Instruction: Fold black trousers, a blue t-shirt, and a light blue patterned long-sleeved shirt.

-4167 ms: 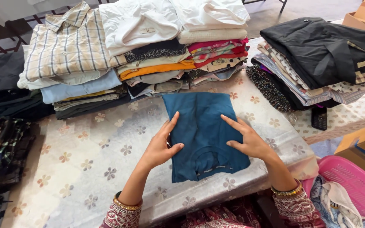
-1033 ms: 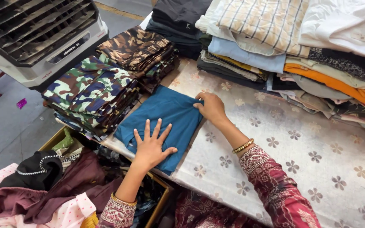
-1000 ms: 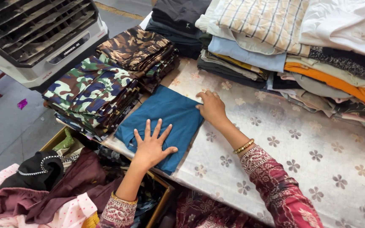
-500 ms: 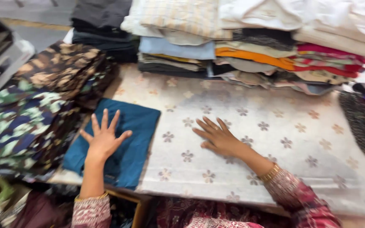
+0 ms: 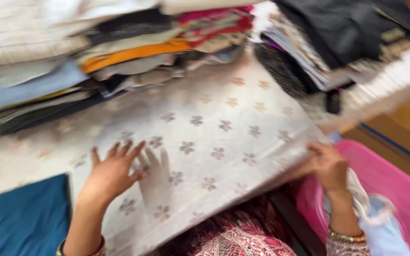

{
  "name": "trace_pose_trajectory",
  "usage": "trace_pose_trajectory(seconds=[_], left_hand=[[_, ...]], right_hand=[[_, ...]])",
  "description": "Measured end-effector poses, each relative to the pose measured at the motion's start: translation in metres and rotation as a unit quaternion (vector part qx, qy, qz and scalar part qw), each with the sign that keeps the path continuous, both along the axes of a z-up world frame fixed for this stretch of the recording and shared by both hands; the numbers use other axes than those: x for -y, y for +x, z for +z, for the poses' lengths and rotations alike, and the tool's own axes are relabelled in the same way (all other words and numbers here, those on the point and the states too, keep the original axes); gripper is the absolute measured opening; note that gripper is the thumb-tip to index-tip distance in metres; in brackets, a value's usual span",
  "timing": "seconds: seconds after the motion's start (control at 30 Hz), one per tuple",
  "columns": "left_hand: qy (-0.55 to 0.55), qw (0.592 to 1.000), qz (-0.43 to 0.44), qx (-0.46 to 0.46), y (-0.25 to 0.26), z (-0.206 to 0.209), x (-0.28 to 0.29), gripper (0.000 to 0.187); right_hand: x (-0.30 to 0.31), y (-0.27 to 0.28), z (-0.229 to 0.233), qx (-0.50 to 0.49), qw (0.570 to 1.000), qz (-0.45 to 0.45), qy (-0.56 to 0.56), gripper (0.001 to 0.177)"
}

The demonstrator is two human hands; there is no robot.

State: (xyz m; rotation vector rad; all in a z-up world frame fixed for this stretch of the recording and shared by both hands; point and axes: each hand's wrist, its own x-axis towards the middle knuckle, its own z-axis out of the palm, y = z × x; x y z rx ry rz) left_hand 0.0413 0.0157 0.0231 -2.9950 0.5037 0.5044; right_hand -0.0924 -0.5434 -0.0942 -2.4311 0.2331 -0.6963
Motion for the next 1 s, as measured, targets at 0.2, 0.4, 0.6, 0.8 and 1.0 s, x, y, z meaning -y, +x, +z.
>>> trace_pose_trajectory(seconds=[0.2,0.4,0.6,0.8,1.0], left_hand=[[0.002,0.984,-0.152,-0.094,0.031,-0.017,0.130,0.091],[-0.068,0.977,-0.199,-0.036,0.032,-0.054,0.157,0.085],[-0.133,0.968,-0.211,-0.003,0.034,-0.076,0.145,0.083],[-0.136,0.968,-0.210,0.000,0.033,-0.075,0.144,0.079],[-0.124,0.970,-0.209,-0.009,0.034,-0.076,0.145,0.079]], right_hand=[[0.141,-0.091,-0.020,-0.007,0.970,-0.237,0.046,0.025],[0.236,-0.152,-0.196,-0.472,0.861,-0.171,0.086,0.108],[0.199,-0.139,-0.219,-0.565,0.812,-0.130,-0.068,0.082],[0.243,-0.143,-0.221,-0.357,0.897,-0.253,0.069,0.080],[0.307,-0.271,-0.295,-0.575,0.785,-0.231,-0.018,0.133]])
